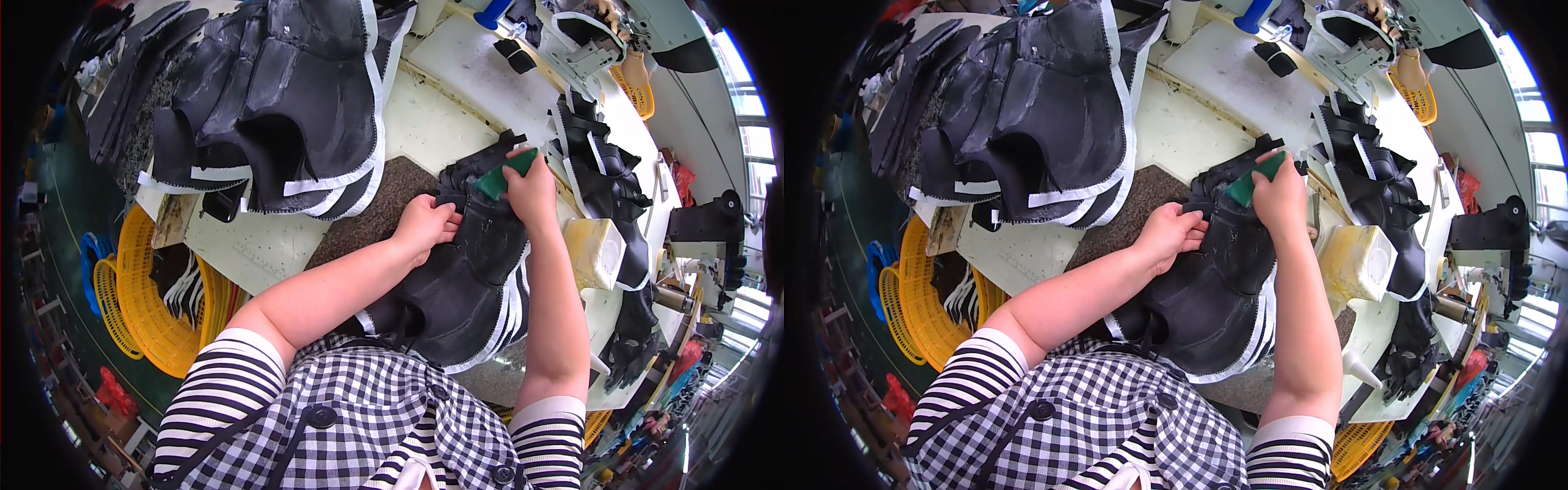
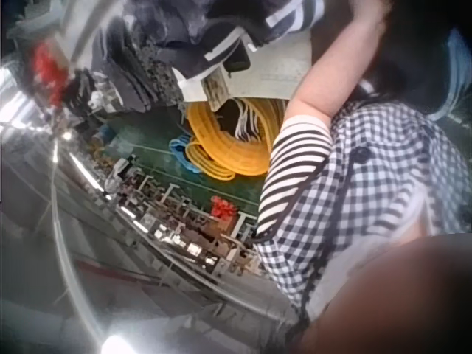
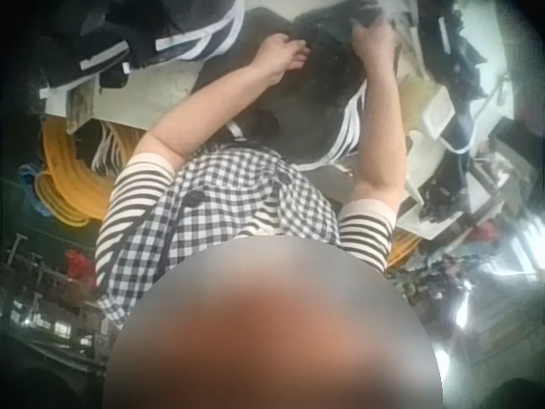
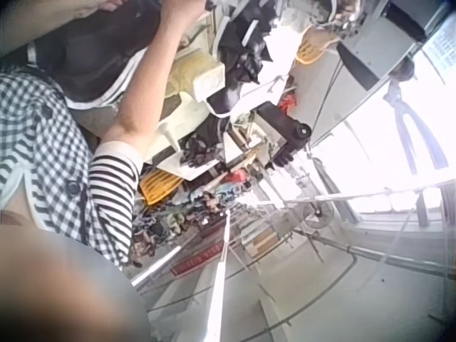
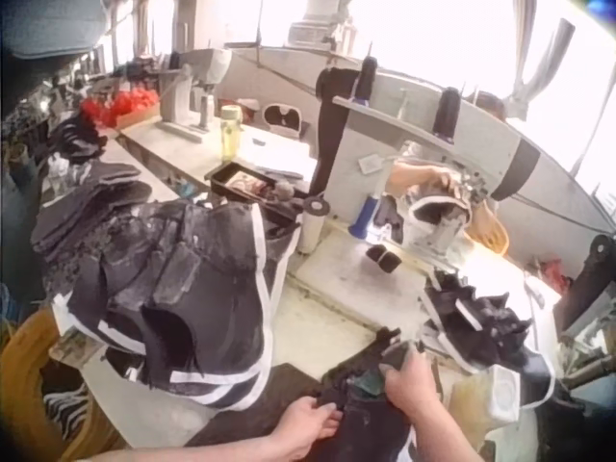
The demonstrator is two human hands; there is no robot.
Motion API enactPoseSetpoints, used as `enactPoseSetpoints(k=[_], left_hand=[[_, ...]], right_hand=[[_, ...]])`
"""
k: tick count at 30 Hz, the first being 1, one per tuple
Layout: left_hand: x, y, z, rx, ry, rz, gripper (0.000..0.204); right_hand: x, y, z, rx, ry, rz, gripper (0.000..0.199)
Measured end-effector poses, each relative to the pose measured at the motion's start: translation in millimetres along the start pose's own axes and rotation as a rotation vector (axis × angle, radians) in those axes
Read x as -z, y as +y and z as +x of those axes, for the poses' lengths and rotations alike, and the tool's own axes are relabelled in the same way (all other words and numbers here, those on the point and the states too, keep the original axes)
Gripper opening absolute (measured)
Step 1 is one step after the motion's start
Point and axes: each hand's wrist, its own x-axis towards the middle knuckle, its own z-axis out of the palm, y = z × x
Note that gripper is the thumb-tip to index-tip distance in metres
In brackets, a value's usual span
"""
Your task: Applying glue/adhesive to the edges and surfaces of shoe uppers using a small green brush tool.
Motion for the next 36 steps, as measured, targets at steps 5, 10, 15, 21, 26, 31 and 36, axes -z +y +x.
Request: enactPoseSetpoints(k=[5, 10, 15, 21, 26, 31, 36], left_hand=[[0, 0, 1, 0.014, 0.013, -0.038, 0.016], [1, -1, 3, 0.02, 0.019, 0.025, 0.018], [-6, 2, -3, -0.073, 0.05, 0.083, 0.02], [-11, 7, -3, -0.21, 0.065, 0.152, 0.018], [-8, 10, 13, -0.359, 0.045, 0.402, 0.018], [-6, 11, 17, -0.358, 0.065, 0.412, 0.019], [-2, 9, 16, -0.352, 0.091, 0.398, 0.02]], right_hand=[[14, -3, -56, 0.063, 0.063, 0.117, 0.022], [-4, -6, -107, 0.37, 0.215, -0.025, 0.02], [-15, 11, -135, 0.694, 0.304, -0.075, 0.029], [-13, 11, -145, 0.728, 0.337, -0.082, 0.031], [-27, 35, -143, 0.407, 0.323, 0.189, 0.025], [-19, 25, -143, 0.121, 0.257, 0.572, 0.014], [-7, 5, -159, 0.106, 0.079, 0.333, 0.016]])
